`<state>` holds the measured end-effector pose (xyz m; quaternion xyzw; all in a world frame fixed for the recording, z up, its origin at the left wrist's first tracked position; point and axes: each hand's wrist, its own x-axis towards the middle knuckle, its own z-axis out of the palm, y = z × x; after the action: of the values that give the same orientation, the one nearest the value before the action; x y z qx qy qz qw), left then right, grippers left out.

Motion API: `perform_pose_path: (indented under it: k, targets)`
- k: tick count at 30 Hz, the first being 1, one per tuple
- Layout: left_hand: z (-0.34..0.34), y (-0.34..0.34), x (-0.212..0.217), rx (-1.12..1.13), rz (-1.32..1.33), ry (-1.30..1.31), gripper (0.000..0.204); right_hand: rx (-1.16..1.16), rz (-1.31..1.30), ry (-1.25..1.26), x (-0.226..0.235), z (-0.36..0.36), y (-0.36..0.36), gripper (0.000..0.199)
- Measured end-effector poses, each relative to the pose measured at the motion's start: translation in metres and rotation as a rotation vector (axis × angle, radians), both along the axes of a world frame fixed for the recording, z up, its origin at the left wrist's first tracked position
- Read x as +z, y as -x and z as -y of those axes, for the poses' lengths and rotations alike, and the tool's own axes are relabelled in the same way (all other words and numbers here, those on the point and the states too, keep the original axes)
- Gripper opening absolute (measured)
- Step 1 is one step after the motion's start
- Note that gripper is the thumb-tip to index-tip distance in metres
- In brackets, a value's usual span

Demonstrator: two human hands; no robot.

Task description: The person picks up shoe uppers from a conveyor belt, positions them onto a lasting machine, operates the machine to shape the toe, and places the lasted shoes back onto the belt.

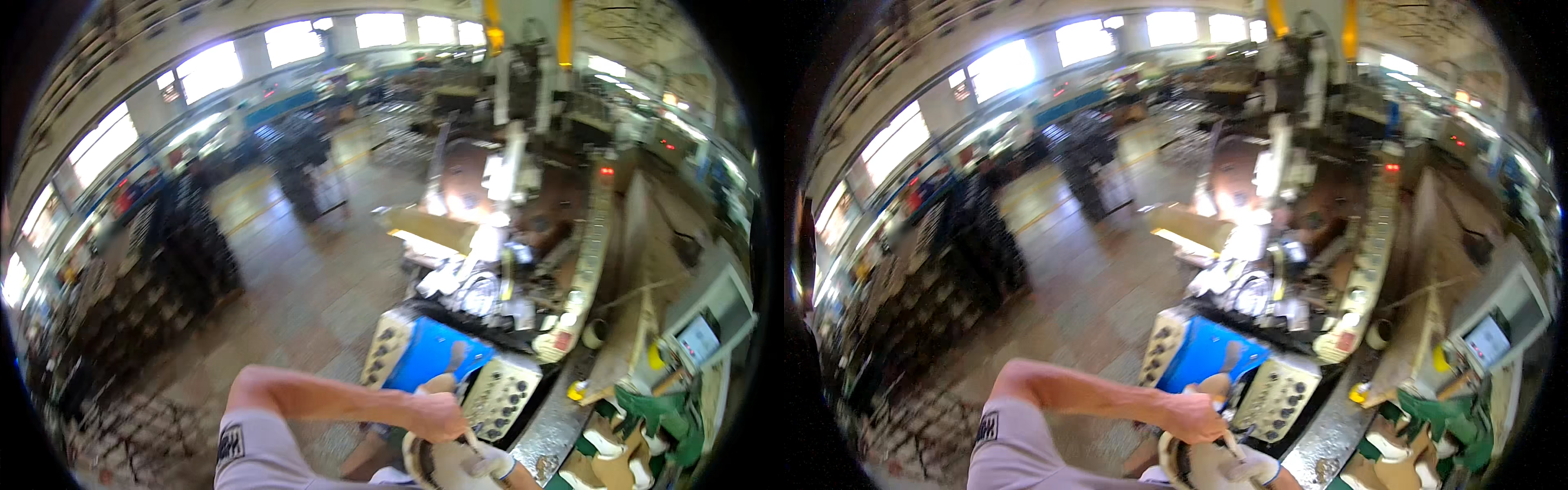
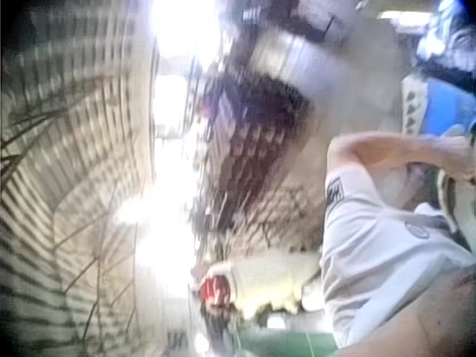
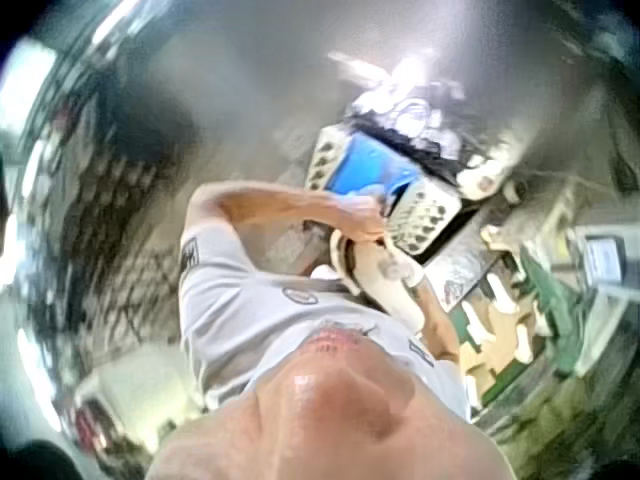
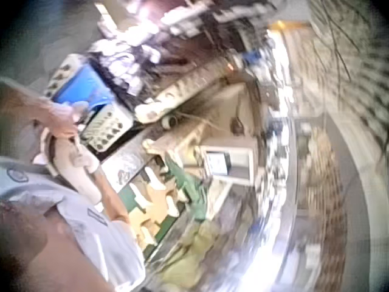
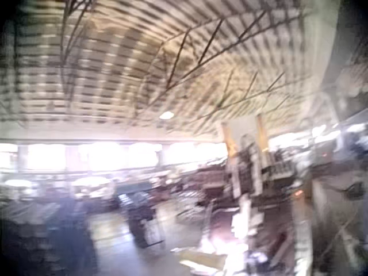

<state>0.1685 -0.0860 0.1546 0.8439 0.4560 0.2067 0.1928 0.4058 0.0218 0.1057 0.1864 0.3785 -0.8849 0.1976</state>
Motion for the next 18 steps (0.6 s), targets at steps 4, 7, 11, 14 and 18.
perform_pose_path:
  k: [4, 7, 11, 14, 18]
  targets:
    - [-0.020, 0.007, 0.008, 0.094, 0.101, 0.162, 0.020, -0.006, -0.040, -0.082, -0.016, 0.002, -0.015, 0.110]
    - [-0.033, 0.018, 0.012, -0.018, 0.191, 0.343, 0.028, -0.087, -0.112, -0.199, -0.019, 0.004, -0.020, 0.106]
    - [-0.062, 0.004, 0.018, -0.013, 0.041, 0.419, 0.030, -0.258, -0.164, -0.261, -0.011, 0.004, -0.043, 0.074]
    - [-0.090, -0.015, 0.029, -0.096, -0.069, 0.322, 0.023, -0.406, -0.200, -0.296, -0.007, 0.007, -0.059, 0.071]
    - [-0.125, -0.042, 0.030, 0.054, -0.103, 0.605, 0.028, -0.569, -0.112, -0.402, -0.009, -0.001, -0.090, 0.060]
